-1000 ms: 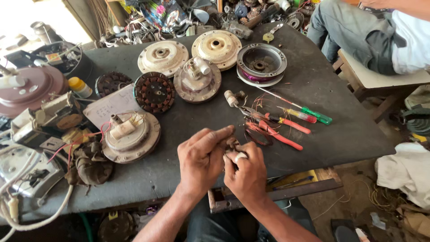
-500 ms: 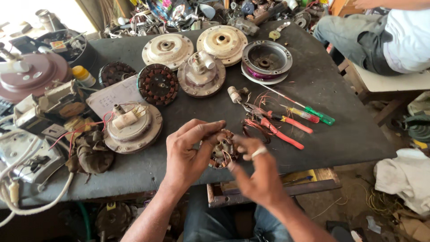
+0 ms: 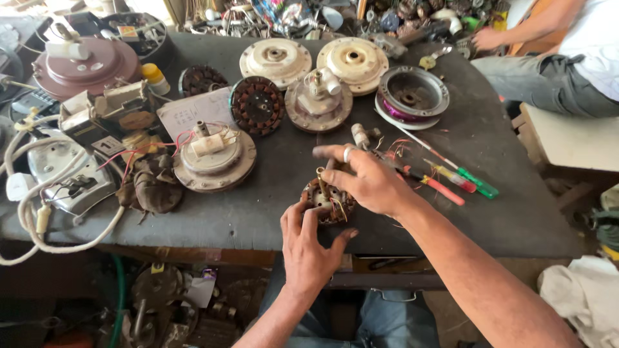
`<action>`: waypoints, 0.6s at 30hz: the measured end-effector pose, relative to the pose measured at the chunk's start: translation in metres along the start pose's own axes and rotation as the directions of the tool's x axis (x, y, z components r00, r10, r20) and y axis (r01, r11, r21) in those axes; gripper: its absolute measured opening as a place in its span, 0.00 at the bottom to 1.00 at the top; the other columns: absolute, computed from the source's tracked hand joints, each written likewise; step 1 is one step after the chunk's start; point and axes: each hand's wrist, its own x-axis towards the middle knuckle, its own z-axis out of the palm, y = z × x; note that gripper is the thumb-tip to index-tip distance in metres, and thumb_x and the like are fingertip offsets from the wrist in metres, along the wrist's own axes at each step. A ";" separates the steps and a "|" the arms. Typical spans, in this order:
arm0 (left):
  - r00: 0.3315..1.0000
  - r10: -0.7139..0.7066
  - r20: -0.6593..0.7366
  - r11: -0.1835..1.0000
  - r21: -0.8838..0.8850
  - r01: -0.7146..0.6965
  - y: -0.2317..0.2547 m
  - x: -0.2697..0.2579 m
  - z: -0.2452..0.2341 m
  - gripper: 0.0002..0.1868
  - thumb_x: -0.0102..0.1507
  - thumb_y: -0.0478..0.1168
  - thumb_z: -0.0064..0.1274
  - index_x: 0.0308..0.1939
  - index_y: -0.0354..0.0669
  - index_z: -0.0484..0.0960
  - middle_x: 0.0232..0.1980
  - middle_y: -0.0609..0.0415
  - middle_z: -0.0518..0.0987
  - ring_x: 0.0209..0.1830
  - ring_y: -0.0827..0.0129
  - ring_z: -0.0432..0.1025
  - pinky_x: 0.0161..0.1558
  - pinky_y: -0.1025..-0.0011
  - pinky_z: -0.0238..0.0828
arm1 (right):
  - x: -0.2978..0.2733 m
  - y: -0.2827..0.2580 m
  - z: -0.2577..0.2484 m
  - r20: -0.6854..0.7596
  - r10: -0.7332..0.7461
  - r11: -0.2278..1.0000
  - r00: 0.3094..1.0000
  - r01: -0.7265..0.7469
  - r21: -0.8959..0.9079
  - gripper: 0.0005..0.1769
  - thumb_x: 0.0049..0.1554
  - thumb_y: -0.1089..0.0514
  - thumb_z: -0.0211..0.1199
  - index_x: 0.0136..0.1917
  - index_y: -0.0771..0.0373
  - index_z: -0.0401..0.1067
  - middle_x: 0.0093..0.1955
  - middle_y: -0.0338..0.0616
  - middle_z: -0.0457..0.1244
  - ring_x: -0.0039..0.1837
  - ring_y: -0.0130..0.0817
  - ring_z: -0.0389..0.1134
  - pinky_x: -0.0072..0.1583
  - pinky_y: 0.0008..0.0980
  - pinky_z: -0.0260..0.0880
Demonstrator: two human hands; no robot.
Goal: The person works on a small circular electrical component on a cluttered workbench, using a screwdriver and pliers to adjust internal parts. They repeatedly insert and remove a small cylindrical piece while manipulating wires and coils.
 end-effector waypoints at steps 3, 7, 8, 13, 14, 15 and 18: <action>0.999 0.005 -0.051 1.000 0.000 -0.005 -0.005 0.003 0.007 0.28 0.50 0.47 0.74 0.48 0.39 0.81 0.60 0.40 0.71 0.60 0.42 0.66 0.58 0.53 0.67 | 0.011 -0.003 -0.003 -0.007 0.052 0.997 0.999 -0.051 0.061 0.16 0.61 0.58 0.64 0.59 0.68 0.78 0.44 0.37 0.69 0.47 0.24 0.67 0.48 0.28 0.69; 0.999 0.029 -0.043 0.997 -0.065 -0.031 -0.015 0.006 0.005 0.23 0.49 0.43 0.72 0.45 0.42 0.85 0.58 0.44 0.75 0.61 0.46 0.69 0.59 0.56 0.69 | 0.009 -0.003 -0.010 -0.084 -0.077 0.983 0.994 0.061 -0.174 0.10 0.56 0.59 0.66 0.50 0.63 0.80 0.43 0.38 0.73 0.46 0.24 0.73 0.49 0.27 0.73; 0.999 0.038 -0.022 0.994 -0.103 -0.040 -0.019 0.007 0.001 0.22 0.49 0.42 0.72 0.45 0.41 0.85 0.58 0.44 0.76 0.61 0.47 0.70 0.60 0.56 0.69 | 0.006 -0.004 -0.011 -0.099 -0.079 0.969 0.992 0.053 -0.241 0.09 0.55 0.59 0.68 0.49 0.62 0.81 0.42 0.40 0.73 0.45 0.25 0.74 0.48 0.28 0.72; 0.977 0.059 0.204 0.960 -0.281 0.001 -0.040 0.016 -0.023 0.18 0.55 0.36 0.65 0.48 0.39 0.85 0.64 0.42 0.78 0.72 0.46 0.67 0.67 0.57 0.67 | -0.009 -0.012 -0.015 -0.015 -0.446 0.835 0.895 0.411 -0.367 0.04 0.51 0.65 0.70 0.41 0.67 0.78 0.45 0.45 0.72 0.48 0.35 0.75 0.52 0.33 0.74; 0.969 0.069 0.237 0.957 -0.290 0.003 -0.044 0.017 -0.025 0.17 0.56 0.35 0.64 0.49 0.38 0.84 0.66 0.41 0.77 0.74 0.45 0.66 0.67 0.56 0.66 | -0.012 -0.014 -0.014 0.008 -0.490 0.804 0.872 0.456 -0.382 0.04 0.51 0.66 0.70 0.41 0.68 0.78 0.46 0.46 0.72 0.49 0.37 0.75 0.52 0.34 0.74; 0.960 0.079 0.268 0.954 -0.299 0.005 -0.046 0.019 -0.027 0.16 0.57 0.34 0.63 0.49 0.38 0.84 0.68 0.41 0.76 0.75 0.44 0.64 0.68 0.56 0.65 | -0.013 -0.015 -0.014 0.034 -0.534 0.768 0.845 0.502 -0.397 0.04 0.51 0.67 0.70 0.41 0.68 0.77 0.47 0.47 0.71 0.50 0.39 0.75 0.52 0.34 0.75; 0.955 0.099 0.279 0.933 -0.360 0.009 -0.049 0.023 -0.029 0.19 0.60 0.32 0.60 0.55 0.33 0.78 0.70 0.39 0.75 0.78 0.42 0.61 0.70 0.55 0.64 | -0.017 -0.018 -0.012 0.068 -0.532 0.750 0.844 0.507 -0.425 0.05 0.51 0.68 0.68 0.44 0.69 0.78 0.47 0.49 0.71 0.49 0.41 0.75 0.51 0.35 0.75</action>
